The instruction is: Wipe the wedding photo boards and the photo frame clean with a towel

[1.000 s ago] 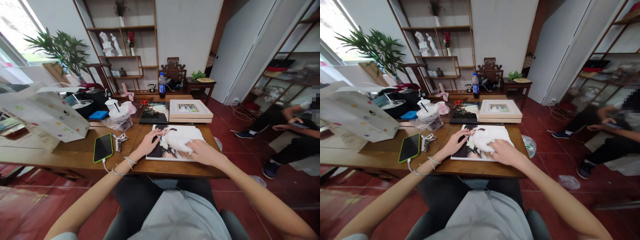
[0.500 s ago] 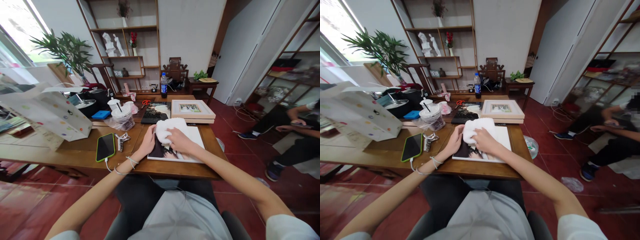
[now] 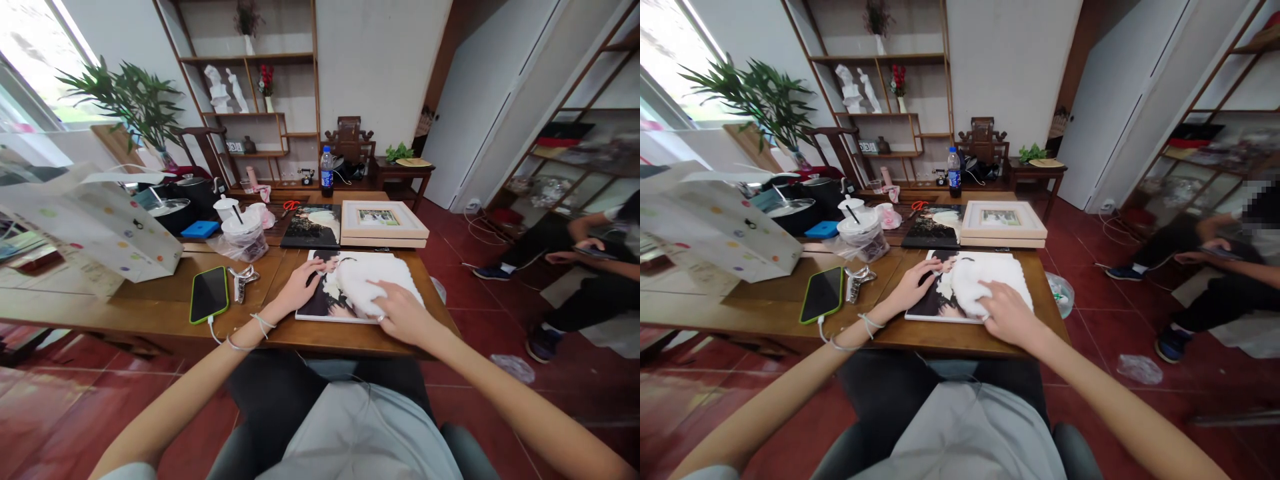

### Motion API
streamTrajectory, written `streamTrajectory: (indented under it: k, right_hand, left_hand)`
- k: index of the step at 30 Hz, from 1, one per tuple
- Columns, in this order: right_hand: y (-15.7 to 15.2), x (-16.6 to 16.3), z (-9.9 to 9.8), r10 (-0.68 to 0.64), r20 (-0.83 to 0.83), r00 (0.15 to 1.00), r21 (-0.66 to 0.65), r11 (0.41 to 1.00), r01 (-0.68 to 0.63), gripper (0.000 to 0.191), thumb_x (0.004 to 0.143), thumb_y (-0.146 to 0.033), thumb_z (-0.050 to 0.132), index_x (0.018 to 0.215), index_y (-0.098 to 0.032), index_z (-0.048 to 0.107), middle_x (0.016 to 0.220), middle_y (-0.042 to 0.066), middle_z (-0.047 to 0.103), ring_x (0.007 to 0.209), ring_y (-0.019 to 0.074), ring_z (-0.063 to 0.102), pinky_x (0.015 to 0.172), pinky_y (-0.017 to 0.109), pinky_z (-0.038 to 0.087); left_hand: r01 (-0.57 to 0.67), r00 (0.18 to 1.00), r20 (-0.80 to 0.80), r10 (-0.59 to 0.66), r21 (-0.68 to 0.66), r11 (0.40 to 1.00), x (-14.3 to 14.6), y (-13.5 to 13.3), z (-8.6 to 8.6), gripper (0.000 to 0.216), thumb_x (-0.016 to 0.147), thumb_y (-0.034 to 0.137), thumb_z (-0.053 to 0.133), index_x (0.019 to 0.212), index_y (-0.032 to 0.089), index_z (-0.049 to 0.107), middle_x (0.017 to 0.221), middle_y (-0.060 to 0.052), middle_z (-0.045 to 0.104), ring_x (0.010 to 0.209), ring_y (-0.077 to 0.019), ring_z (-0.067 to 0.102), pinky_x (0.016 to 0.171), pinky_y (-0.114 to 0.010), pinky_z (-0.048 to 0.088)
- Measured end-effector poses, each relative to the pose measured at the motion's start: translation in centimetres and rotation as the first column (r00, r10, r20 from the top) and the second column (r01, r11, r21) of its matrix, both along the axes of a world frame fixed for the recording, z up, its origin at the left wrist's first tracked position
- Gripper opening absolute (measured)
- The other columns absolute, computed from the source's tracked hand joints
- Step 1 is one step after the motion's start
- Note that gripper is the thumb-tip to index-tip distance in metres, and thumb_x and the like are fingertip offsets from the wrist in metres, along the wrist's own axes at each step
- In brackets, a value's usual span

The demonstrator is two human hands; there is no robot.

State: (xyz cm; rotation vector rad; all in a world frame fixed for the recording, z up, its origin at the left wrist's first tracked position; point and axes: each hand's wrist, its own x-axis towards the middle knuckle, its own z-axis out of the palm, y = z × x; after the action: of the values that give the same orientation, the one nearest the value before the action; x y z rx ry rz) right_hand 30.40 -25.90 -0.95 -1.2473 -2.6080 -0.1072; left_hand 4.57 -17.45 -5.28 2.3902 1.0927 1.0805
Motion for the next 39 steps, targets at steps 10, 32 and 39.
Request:
streamTrajectory:
  k: [10, 32, 39]
  right_hand:
    - [4.3, 0.8, -0.6, -0.107, -0.008, 0.994, 0.046, 0.993, 0.107, 0.035, 0.069, -0.010, 0.048, 0.099, -0.011, 0.065, 0.132, 0.019, 0.045, 0.129, 0.0287, 0.030, 0.105, 0.050, 0.019]
    - [0.4, -9.2, 1.1, 0.330, 0.000, 0.944, 0.007, 0.944, -0.330, 0.030, 0.079, -0.034, 0.057, 0.099, -0.015, 0.068, 0.142, 0.014, 0.034, 0.133, 0.0311, 0.017, 0.107, 0.051, 0.010]
    - [-1.7, -8.7, 0.1, 0.267, -0.030, 0.963, 0.242, 0.937, -0.252, 0.018, 0.081, -0.016, 0.054, 0.092, -0.018, 0.067, 0.144, 0.013, 0.030, 0.133, 0.0355, 0.016, 0.104, 0.059, 0.019]
  left_hand:
    - [-0.028, 0.995, 0.095, 0.032, -0.040, 0.999, 0.2, 0.1, -0.1, 0.028, 0.087, 0.022, 0.042, 0.108, 0.019, 0.059, 0.119, -0.010, 0.056, 0.117, -0.0222, 0.049, 0.103, -0.043, 0.034]
    - [0.441, 0.379, 0.609, 0.697, -0.781, 0.442, -2.1, 1.0, 4.2, 0.010, 0.078, 0.016, 0.050, 0.078, 0.013, 0.059, 0.060, -0.002, 0.064, 0.050, -0.0155, 0.060, 0.058, -0.029, 0.050]
    - [0.365, 0.366, 0.669, 0.647, -0.743, 0.561, -1.9, -1.6, 6.8, 0.027, 0.084, 0.029, 0.044, 0.099, 0.012, 0.059, 0.064, -0.002, 0.065, 0.054, -0.0164, 0.062, 0.056, -0.028, 0.049]
